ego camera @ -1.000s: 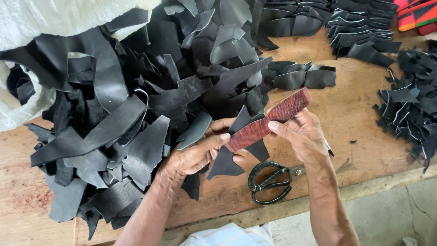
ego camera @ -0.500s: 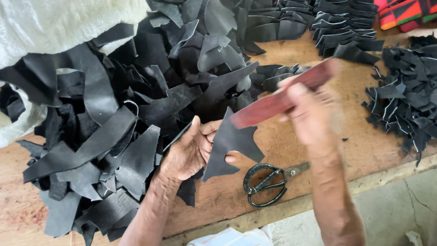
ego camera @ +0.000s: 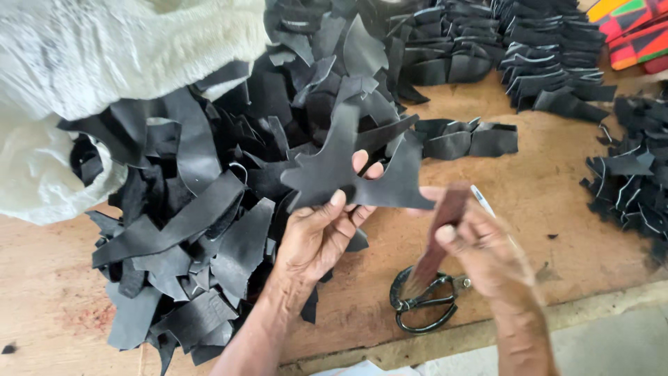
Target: The person aligns a reddish patterned leather strip with a black leather piece, marks the outline with a pen, and then uses shears to cut the black leather along the marked line. The cut piece is set aside on the table.
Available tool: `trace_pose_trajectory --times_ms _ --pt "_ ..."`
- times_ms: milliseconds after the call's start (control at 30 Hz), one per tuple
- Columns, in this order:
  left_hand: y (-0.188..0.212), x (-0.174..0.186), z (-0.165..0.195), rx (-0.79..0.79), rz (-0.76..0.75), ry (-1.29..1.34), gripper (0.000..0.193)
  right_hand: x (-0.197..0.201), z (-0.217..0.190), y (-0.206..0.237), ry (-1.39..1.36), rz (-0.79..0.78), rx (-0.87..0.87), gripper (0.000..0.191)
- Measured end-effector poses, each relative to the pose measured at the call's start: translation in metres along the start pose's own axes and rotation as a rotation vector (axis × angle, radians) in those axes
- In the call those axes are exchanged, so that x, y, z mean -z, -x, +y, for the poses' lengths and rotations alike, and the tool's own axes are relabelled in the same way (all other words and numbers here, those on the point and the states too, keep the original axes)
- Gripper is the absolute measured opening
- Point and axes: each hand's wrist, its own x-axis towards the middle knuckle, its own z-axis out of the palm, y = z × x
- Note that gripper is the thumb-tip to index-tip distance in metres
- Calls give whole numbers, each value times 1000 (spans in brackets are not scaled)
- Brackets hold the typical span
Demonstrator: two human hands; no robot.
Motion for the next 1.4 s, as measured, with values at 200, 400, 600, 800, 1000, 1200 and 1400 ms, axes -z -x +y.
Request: trace_pose_trajectory --times_ms 200,400,600,800,1000,1200,1400 --pt "0 -9 -7 36 -27 -102 49 -17 16 -12 -372 23 -12 26" --pt "11 -1 14 60 -231 -74 52 0 8 -22 -109 142 85 20" --pt "4 9 11 188 70 -447 36 11 -2 -32 237 135 74 25" --pt "-3 10 -7 37 79 -477 65 3 -19 -27 351 -23 82 31" --pt "1 5 -6 130 -34 -402 75 -15 -2 -38 179 2 -27 30" --pt "2 6 2 157 -92 -307 72 -15 -5 -45 126 9 -30 43" --pt "1 12 3 164 -52 -226 63 -20 -11 -49 183 22 -56 46"
